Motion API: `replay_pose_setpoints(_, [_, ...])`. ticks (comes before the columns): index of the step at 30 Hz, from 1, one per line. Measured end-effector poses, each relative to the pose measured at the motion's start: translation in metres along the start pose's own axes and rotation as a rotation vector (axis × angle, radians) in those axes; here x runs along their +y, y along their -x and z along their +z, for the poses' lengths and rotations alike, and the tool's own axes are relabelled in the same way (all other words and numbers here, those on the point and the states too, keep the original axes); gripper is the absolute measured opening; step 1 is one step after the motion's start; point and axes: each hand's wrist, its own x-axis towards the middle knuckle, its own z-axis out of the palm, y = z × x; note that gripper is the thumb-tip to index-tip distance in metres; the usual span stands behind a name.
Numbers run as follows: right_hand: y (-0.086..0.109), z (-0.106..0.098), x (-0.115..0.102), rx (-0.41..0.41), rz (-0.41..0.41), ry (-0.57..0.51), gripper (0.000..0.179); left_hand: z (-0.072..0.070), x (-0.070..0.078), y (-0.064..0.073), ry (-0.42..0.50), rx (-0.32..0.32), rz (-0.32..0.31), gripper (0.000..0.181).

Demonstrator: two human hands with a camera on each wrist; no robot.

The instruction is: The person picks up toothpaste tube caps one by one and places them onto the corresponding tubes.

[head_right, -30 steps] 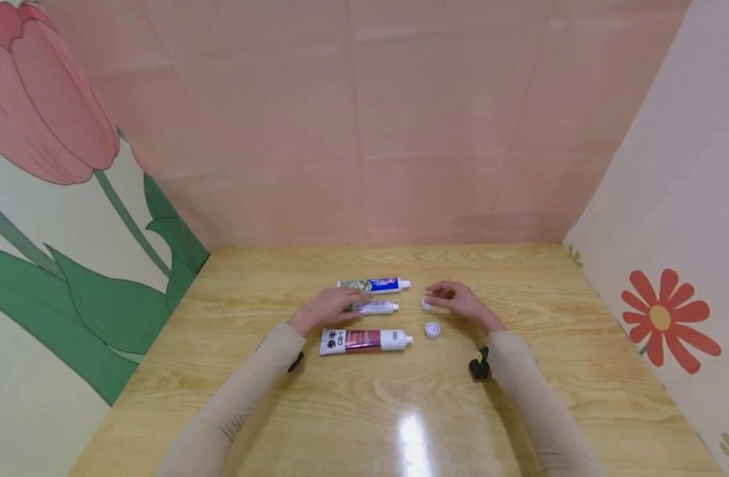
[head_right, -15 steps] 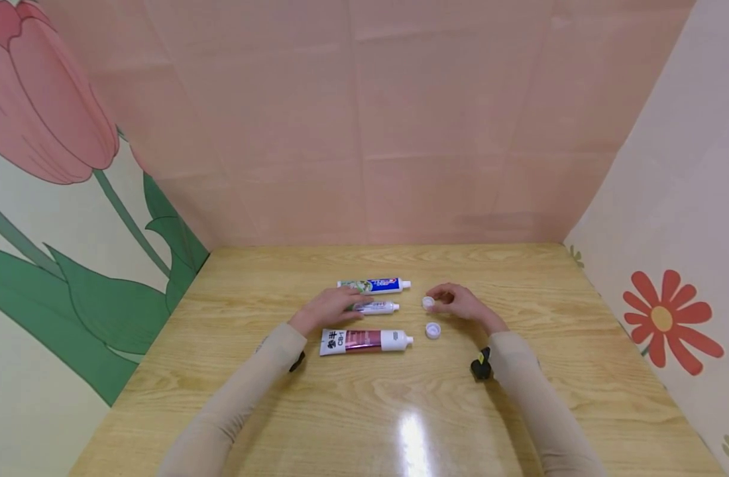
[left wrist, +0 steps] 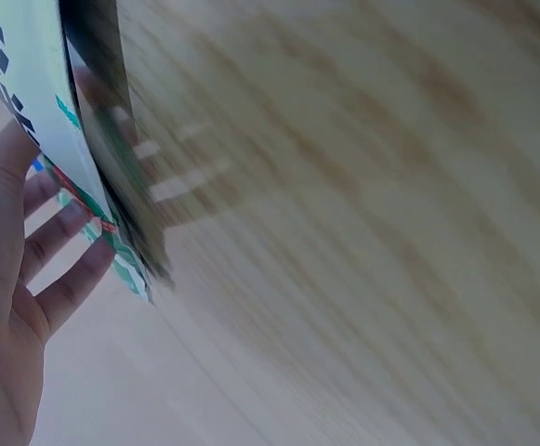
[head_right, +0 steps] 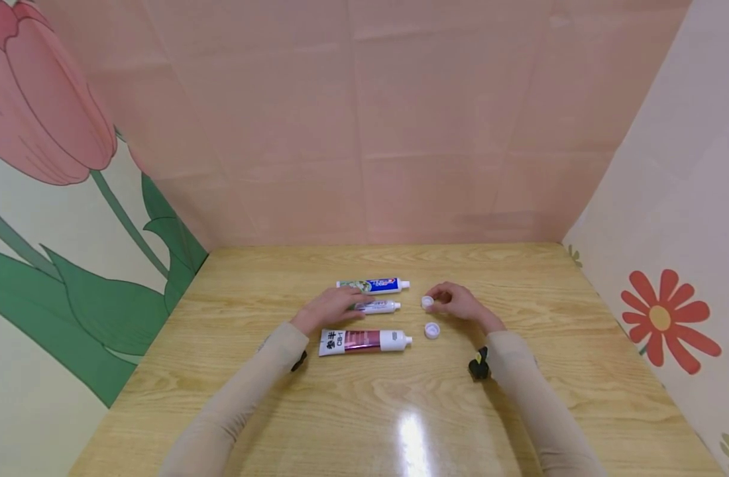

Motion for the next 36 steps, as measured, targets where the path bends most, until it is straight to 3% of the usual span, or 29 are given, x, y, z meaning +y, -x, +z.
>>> replay_pose_setpoints(9, [-0.002,0.003,-0.008,0.022,-0.019,-0.015,0.026,0.001,0.003,-0.003,0.004,-0.043,-0.040,0.051])
replay_pose_setpoints(20, [0.000,0.002,-0.016,0.050,-0.033,-0.039,0.027,0.000,0.005,-0.006,0.002,-0.051,-0.050,0.050])
replay_pose_setpoints(29, [-0.004,0.000,0.001,0.077,-0.018,-0.136,0.035,-0.003,0.007,-0.008,-0.003,-0.034,-0.029,0.049])
replay_pose_setpoints(36, [0.001,-0.004,-0.019,0.057,-0.019,-0.201,0.034,-0.001,0.007,-0.010,0.006,-0.027,-0.024,0.048])
